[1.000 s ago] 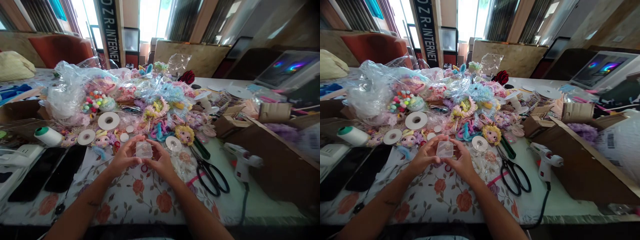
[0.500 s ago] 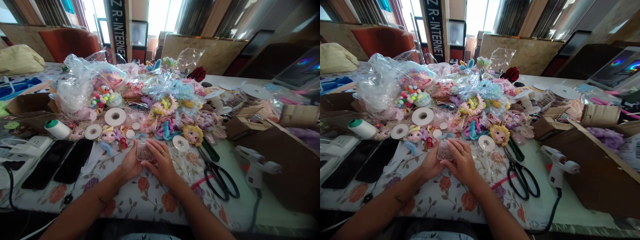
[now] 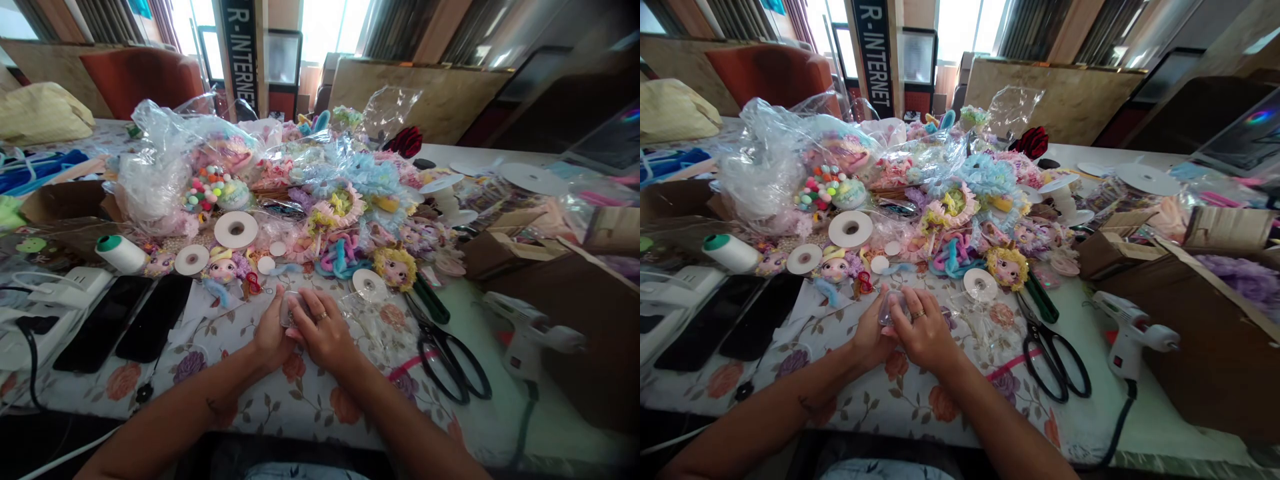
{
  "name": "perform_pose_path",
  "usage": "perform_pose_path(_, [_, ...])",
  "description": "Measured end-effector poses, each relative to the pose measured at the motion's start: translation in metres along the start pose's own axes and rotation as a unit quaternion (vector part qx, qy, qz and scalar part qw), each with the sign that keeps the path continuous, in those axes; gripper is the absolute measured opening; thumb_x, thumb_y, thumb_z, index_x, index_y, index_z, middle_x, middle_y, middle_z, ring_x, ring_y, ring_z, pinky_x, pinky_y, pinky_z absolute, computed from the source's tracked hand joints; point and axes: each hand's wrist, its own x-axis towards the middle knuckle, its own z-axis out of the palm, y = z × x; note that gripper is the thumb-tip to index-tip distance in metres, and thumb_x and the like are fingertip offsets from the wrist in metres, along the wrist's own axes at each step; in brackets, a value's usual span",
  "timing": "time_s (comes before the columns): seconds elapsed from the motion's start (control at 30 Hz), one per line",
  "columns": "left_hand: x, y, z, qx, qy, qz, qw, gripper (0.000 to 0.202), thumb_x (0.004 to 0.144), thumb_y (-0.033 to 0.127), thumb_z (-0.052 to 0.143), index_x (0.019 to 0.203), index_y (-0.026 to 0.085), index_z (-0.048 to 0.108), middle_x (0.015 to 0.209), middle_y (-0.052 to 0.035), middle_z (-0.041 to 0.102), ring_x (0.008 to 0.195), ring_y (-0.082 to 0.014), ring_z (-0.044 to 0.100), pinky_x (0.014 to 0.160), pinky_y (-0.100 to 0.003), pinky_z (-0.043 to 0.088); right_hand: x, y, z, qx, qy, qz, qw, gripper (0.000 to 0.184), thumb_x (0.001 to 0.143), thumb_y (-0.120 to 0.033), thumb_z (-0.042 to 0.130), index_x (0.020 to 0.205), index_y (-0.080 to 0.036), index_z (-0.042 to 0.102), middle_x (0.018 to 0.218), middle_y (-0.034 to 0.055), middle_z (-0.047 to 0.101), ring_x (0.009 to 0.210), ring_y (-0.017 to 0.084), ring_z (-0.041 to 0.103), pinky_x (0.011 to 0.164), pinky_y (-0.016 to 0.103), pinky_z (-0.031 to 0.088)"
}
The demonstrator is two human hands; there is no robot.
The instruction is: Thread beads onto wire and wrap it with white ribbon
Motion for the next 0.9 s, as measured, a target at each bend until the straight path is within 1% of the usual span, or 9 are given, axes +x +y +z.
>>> perform_pose_path(0.27, [0.0,0.001,0.0,0.024,0.005,0.002,1.0,0.053,0.098,0.045,0.026,0.084,0.011,0.066,0.076,-0.0074,0.068,0.072,-0.0132,0.065,0.073,-0.022,0.054,0.002,0.001,-0.007,0.051,-0.001,0.051,0.997,0.036,0.091,-0.035,0.048,0.115,-0.012,0.061,0.113,0.0195,0.063,0.099,0.029,0.058,0.085,0.047,0.05])
perform_pose_path(0.37, [0.004,0.007,-0.004,0.096,-0.059,-0.028,0.993,0.057,0.098,0.045,0.023,0.082,0.01,0.065,0.065,-0.0069,0.064,0.057,-0.0137,0.062,0.056,-0.024,0.051,0.012,0.007,-0.02,0.135,-0.005,0.13,0.982,0.027,0.089,-0.033,0.052,0.107,-0.017,0.066,0.102,0.0122,0.07,0.093,0.025,0.062,0.086,0.043,0.049])
perform_pose_path(0.47, [0.006,0.013,-0.009,0.174,-0.146,-0.087,0.97,0.073,0.094,0.058,0.015,0.082,0.006,0.065,0.063,-0.0113,0.064,0.05,-0.0159,0.061,0.045,-0.024,0.045,0.025,0.018,-0.028,0.242,-0.004,0.32,0.916,0.032,0.091,-0.041,0.048,0.087,-0.018,0.07,0.078,0.007,0.072,0.078,0.022,0.065,0.074,0.036,0.05])
perform_pose_path(0.57, [0.005,0.016,-0.013,0.206,-0.182,-0.117,0.954,0.081,0.087,0.068,0.018,0.092,0.004,0.067,0.066,-0.0143,0.066,0.052,-0.017,0.063,0.044,-0.022,0.043,0.033,0.029,-0.024,0.355,-0.008,0.489,0.797,0.041,0.088,-0.05,0.046,0.082,-0.017,0.069,0.052,0.0011,0.062,0.054,0.015,0.058,0.058,0.028,0.047])
perform_pose_path(0.67, [0.002,0.02,-0.013,0.212,-0.202,-0.107,0.95,0.084,0.085,0.071,0.02,0.099,0.003,0.067,0.068,-0.015,0.067,0.053,-0.0163,0.063,0.045,-0.022,0.043,0.032,0.033,-0.011,0.46,-0.019,0.563,0.687,0.039,0.077,-0.054,0.059,0.082,-0.016,0.066,0.046,-0.0052,0.05,0.039,0.009,0.043,0.042,0.023,0.037])
perform_pose_path(0.73, [0.001,0.022,-0.012,0.213,-0.207,-0.093,0.95,0.083,0.085,0.071,0.022,0.1,0.003,0.067,0.07,-0.0159,0.067,0.054,-0.0163,0.063,0.046,-0.022,0.043,0.029,0.032,-0.005,0.502,-0.028,0.589,0.633,0.041,0.072,-0.056,0.063,0.082,-0.016,0.064,0.049,-0.0066,0.048,0.036,0.007,0.037,0.036,0.021,0.031])
perform_pose_path(0.8, [0.002,0.024,-0.011,0.208,-0.197,-0.076,0.955,0.08,0.086,0.069,0.024,0.101,0.003,0.066,0.072,-0.0167,0.068,0.055,-0.0167,0.063,0.047,-0.022,0.044,0.029,0.029,-0.003,0.517,-0.018,0.596,0.614,0.044,0.073,-0.059,0.06,0.088,-0.017,0.062,0.054,-0.0062,0.051,0.036,0.007,0.039,0.035,0.021,0.032])
perform_pose_path(0.83, [0.003,0.025,-0.011,0.201,-0.189,-0.067,0.959,0.077,0.088,0.066,0.025,0.101,0.003,0.066,0.072,-0.0168,0.068,0.056,-0.0169,0.064,0.047,-0.023,0.045,0.029,0.027,-0.005,0.519,-0.008,0.591,0.618,0.045,0.075,-0.059,0.058,0.094,-0.018,0.06,0.059,-0.0053,0.054,0.038,0.008,0.043,0.036,0.021,0.035])
perform_pose_path(0.9, [0.005,0.027,-0.01,0.18,-0.168,-0.045,0.968,0.07,0.091,0.06,0.026,0.104,0.004,0.065,0.074,-0.0166,0.069,0.059,-0.0176,0.065,0.05,-0.024,0.048,0.029,0.024,-0.01,0.503,0.016,0.566,0.653,0.047,0.079,-0.057,0.056,0.106,-0.019,0.055,0.07,-0.0018,0.06,0.051,0.011,0.055,0.042,0.022,0.044])
